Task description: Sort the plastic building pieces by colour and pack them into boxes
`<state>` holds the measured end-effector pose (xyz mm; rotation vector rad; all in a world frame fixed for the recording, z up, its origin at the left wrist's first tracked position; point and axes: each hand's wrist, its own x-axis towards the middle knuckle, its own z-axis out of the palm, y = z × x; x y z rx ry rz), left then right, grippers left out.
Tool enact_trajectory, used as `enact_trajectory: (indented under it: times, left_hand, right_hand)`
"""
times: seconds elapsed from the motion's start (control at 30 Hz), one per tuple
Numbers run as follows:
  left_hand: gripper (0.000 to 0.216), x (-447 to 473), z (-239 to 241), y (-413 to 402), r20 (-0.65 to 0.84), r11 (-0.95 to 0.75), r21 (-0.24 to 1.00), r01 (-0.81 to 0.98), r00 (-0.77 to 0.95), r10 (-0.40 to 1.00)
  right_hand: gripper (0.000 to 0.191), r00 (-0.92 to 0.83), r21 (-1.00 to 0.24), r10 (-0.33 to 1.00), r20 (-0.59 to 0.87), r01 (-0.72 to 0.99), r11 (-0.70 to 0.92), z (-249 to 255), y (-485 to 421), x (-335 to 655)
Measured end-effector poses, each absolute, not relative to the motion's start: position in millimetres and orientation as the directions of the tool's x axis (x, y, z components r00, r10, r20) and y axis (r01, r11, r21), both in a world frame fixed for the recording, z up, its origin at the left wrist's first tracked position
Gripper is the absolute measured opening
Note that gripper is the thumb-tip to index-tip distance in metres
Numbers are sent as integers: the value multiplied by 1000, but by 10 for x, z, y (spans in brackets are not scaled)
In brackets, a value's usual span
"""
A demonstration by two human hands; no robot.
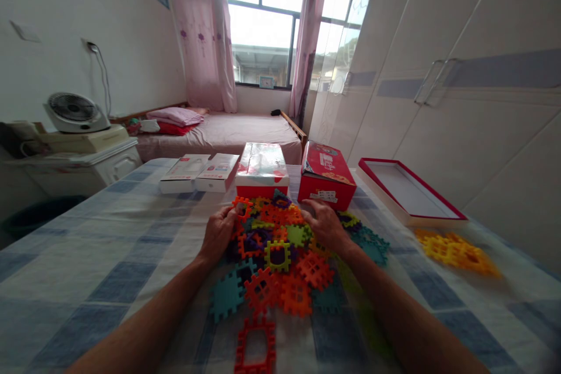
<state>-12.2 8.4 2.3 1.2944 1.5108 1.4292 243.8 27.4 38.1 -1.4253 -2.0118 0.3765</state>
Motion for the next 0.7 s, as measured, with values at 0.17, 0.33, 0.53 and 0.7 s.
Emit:
enact_trajectory:
  times: [0.17,0.33,0.53,0.7]
  left_hand:
    - [44,-110,37,81,148,-92,975,203,-276,950]
    - [43,-117,28,83,167,-105,969,225,-279,946]
    - [42,-128,14,90,167,-104,965,241,-260,951]
    - [40,-108,47,71,183,-114,962,248,-277,943]
  right_hand:
    - [36,-212,-289,945,250,915,282,181,396,2484]
    - [36,-169,-459,954,247,847,269,212,395,2506]
    - [13,-357,-704,877,320,530,473,382,301,2506]
    - [19,-408,-785,853,325,387,484,527,255,2513]
